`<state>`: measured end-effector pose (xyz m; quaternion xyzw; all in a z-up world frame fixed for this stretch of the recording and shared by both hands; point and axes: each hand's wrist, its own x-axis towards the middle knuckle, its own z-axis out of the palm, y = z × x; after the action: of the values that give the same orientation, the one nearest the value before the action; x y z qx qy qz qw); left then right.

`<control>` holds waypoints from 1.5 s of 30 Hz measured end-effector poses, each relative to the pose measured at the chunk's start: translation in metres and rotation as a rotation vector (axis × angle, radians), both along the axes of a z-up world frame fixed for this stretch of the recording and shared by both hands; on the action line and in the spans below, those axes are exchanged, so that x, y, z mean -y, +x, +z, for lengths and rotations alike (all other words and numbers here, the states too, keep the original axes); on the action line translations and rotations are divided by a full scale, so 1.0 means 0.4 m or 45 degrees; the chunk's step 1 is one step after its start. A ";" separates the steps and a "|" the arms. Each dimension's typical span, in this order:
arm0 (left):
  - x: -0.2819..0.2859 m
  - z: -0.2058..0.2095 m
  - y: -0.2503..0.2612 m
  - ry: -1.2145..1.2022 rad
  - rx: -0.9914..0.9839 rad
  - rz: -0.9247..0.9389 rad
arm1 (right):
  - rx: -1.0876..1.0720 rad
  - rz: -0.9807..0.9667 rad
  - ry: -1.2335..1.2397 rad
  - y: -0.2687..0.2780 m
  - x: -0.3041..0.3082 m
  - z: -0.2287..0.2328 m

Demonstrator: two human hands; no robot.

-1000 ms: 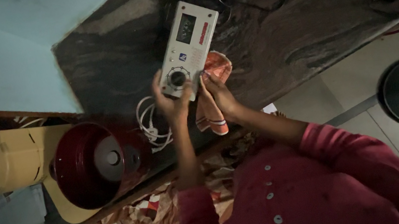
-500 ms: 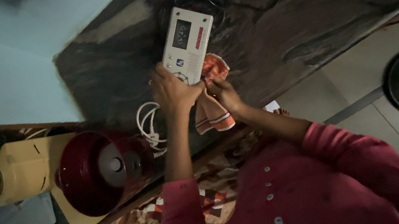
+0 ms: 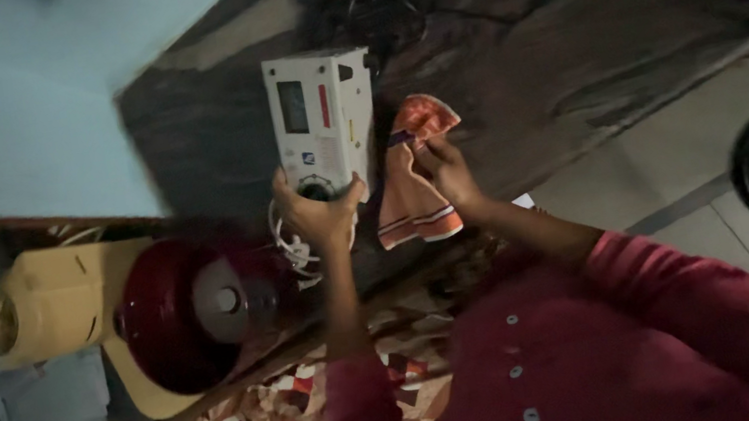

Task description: The person wipes the exterior surfaces of an electronic device with a cloth, turning the object over to clean different sides.

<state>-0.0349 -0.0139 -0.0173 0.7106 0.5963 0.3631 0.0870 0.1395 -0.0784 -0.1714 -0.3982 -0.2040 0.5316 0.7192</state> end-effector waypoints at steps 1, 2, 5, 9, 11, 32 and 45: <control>0.009 -0.008 -0.007 0.012 0.084 0.002 | 0.080 -0.007 -0.020 -0.008 -0.006 0.013; 0.011 -0.013 -0.013 0.013 0.086 0.006 | 0.160 -0.014 -0.041 -0.013 -0.007 0.022; 0.005 -0.025 -0.019 0.032 0.066 0.013 | 0.405 -0.023 -0.057 -0.050 -0.013 -0.007; -0.008 -0.048 -0.017 0.111 0.029 -0.024 | 1.856 -0.190 0.338 -0.149 0.022 -0.150; -0.015 -0.058 -0.012 0.153 -0.006 -0.047 | 1.451 -0.001 0.242 -0.175 -0.014 -0.178; 0.030 -0.018 0.059 0.220 0.136 -0.302 | 0.845 0.041 -0.195 0.020 -0.027 -0.140; -0.043 0.028 0.028 -0.389 0.220 -0.292 | 1.298 -0.004 0.060 0.020 -0.077 0.191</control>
<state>-0.0236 0.0032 -0.0060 0.7187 0.5498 0.3160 0.2853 0.1475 -0.0477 -0.0949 -0.5909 -0.5401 0.2640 0.5380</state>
